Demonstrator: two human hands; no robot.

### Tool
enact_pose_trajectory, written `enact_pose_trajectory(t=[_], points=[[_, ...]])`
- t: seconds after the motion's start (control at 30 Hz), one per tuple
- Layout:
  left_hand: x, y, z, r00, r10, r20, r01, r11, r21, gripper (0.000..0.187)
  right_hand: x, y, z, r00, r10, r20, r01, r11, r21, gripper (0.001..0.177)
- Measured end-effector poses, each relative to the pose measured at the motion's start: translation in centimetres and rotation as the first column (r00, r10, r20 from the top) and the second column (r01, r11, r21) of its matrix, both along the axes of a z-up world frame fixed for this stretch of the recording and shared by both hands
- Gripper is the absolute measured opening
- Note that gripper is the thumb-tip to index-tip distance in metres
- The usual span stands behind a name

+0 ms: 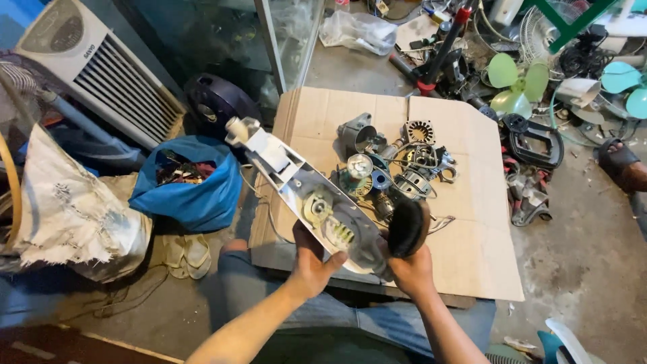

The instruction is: The person cleans the interior of a white plastic casing using a brush, then removes a small circuit board component to clean it separately. They handle the casing and the component with their hands while working over a cardboard surface.

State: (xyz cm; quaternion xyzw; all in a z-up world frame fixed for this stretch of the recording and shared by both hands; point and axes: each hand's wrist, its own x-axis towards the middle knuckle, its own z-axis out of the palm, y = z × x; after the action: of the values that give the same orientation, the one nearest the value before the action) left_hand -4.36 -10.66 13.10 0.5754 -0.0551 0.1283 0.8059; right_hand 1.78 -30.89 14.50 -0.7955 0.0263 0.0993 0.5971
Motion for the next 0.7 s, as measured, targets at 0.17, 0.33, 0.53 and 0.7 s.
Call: enact_pose_trajectory(t=[0.17,0.33,0.53,0.7], points=[[1.2,3.3,-3.5,0.996,0.013,0.087,-0.002,0.991,-0.131,0.102,1.3,-1.4,-5.2,0.947,0.085,0.309,-0.12,0.988,0.096,0.018],[0.9,5.6,-4.9,0.997,-0.079,-0.009,0.076,0.976,-0.203,0.079,2.0,-1.0,-2.8,0.91,0.217,0.352,-0.232,0.973,0.0,0.017],[0.1,6.7,-1.0,0.667,0.004,-0.745,0.129,0.984,0.121,0.089,3.0,-3.6,-5.7,0.963,0.249,0.098,-0.209,0.928,-0.308,0.036],[0.0,8.0,2.2,0.575,0.054,-0.817,0.477,0.788,0.388,0.073,4.0,-5.6,-6.6,0.93,0.363,-0.058,-0.328,0.75,-0.575,0.042]])
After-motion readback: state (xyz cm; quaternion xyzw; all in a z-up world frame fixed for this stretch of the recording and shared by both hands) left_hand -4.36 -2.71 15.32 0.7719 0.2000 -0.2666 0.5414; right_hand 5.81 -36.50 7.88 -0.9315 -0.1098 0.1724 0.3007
